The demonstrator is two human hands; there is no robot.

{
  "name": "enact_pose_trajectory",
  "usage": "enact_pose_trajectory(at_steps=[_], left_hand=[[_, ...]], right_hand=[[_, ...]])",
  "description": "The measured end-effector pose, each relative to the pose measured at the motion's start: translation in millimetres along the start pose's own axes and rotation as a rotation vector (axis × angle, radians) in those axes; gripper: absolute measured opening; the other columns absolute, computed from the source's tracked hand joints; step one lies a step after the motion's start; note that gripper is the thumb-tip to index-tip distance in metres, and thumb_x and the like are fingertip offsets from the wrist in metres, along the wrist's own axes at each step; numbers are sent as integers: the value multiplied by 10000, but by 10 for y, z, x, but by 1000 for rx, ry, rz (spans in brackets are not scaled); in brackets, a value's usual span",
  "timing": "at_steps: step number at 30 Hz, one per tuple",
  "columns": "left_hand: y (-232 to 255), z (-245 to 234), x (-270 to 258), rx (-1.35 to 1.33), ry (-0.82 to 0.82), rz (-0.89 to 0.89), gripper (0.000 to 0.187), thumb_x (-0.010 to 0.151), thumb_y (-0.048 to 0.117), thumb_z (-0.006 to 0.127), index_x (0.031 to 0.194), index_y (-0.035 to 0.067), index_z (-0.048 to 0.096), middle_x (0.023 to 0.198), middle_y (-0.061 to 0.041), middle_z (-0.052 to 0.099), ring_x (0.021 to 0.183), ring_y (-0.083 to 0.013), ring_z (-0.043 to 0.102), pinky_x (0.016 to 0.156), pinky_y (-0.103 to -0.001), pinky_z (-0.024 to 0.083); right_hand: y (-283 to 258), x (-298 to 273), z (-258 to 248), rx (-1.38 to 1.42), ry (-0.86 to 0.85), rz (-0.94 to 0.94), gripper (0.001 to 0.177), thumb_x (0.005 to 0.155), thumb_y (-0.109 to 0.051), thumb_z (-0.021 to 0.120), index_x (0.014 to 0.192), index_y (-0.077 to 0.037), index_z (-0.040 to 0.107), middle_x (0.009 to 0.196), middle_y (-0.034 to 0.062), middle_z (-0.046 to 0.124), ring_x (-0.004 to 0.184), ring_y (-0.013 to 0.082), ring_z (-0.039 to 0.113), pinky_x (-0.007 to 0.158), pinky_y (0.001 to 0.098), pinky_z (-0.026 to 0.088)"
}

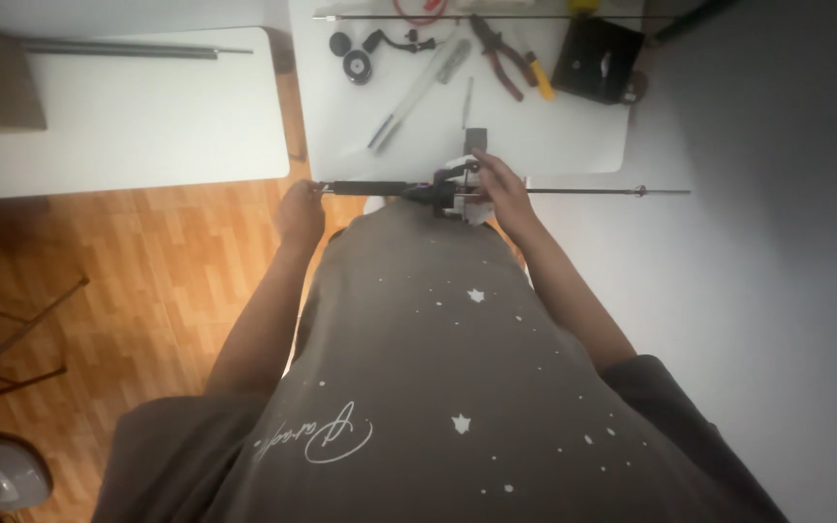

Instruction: The recorder is repairing or assembling a fishing reel attached to a rod at a workbench.

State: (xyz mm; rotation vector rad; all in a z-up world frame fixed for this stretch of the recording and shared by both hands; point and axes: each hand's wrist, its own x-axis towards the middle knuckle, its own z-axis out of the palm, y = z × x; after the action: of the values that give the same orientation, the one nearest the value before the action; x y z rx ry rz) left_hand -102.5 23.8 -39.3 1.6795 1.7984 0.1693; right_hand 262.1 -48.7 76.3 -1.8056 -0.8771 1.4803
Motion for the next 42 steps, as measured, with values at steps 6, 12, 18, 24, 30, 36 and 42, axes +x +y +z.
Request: enact_pose_trajectory(at_steps=[6, 12, 18, 24, 30, 36, 42], left_hand=[[247, -124, 41, -105, 40, 152, 173, 992, 192, 622, 1095, 95, 721, 1006, -133, 748, 954, -342, 703, 804, -450, 533], [1333, -445, -16, -461, -105, 260, 166, 1010, 171, 633, 1135, 71, 678, 837, -61, 749, 765, -165, 720, 696, -319, 555], [2218, -564, -142, -492, -374, 488, 152, 990, 186, 693, 1100, 82, 685, 788, -46, 728, 700, -144, 687, 646, -293, 532], [2326, -632, -269, -626, -446, 610, 156, 1005, 163, 672, 1109, 53, 635, 861, -55, 717, 775, -153, 716, 698, -297, 554], [2163, -654, -210, -432, -427, 443, 238, 937, 200, 726, 1134, 86, 658, 829, -45, 716, 737, -187, 677, 672, -318, 524], [1939, -570, -289, -323, -225, 608, 340, 784, 225, 839, 1064, 89, 703, 1030, -100, 673, 1007, -287, 631, 835, -387, 545], [1894, -465, -372, -299, -186, 607, 276, 817, 217, 825, 1057, 110, 740, 1042, -94, 692, 1064, -337, 619, 922, -435, 493]], right_hand=[[273, 93, -131, 152, 17, -116, 452, 1081, -242, 495, 1508, -94, 493, 1418, 98, 630, 938, 153, 663, 888, 336, 559], [-74, -120, -195, 151, 185, -233, 377, 1088, -113, 538, 1460, -62, 572, 1179, 97, 733, 899, 149, 673, 851, 326, 599], [-594, -287, -84, -126, 110, -356, 315, 951, -15, 690, 1263, -53, 708, 1065, 71, 763, 976, 149, 710, 863, 309, 583], [-601, -265, 9, -114, -6, -333, 136, 926, -53, 729, 1056, -29, 762, 1010, 58, 774, 940, 150, 735, 858, 305, 597], [-587, -85, -241, -113, 198, -166, 159, 985, -110, 657, 1092, -36, 747, 890, 56, 750, 794, 95, 689, 663, 266, 567], [-695, 100, -567, -211, 227, -112, 247, 1073, -193, 537, 1213, -63, 694, 735, 41, 689, 583, 88, 579, 559, 268, 473], [-223, 795, -778, -427, 191, -35, 263, 1039, -145, 542, 1257, -98, 682, 819, 45, 726, 644, 107, 597, 647, 281, 494]])
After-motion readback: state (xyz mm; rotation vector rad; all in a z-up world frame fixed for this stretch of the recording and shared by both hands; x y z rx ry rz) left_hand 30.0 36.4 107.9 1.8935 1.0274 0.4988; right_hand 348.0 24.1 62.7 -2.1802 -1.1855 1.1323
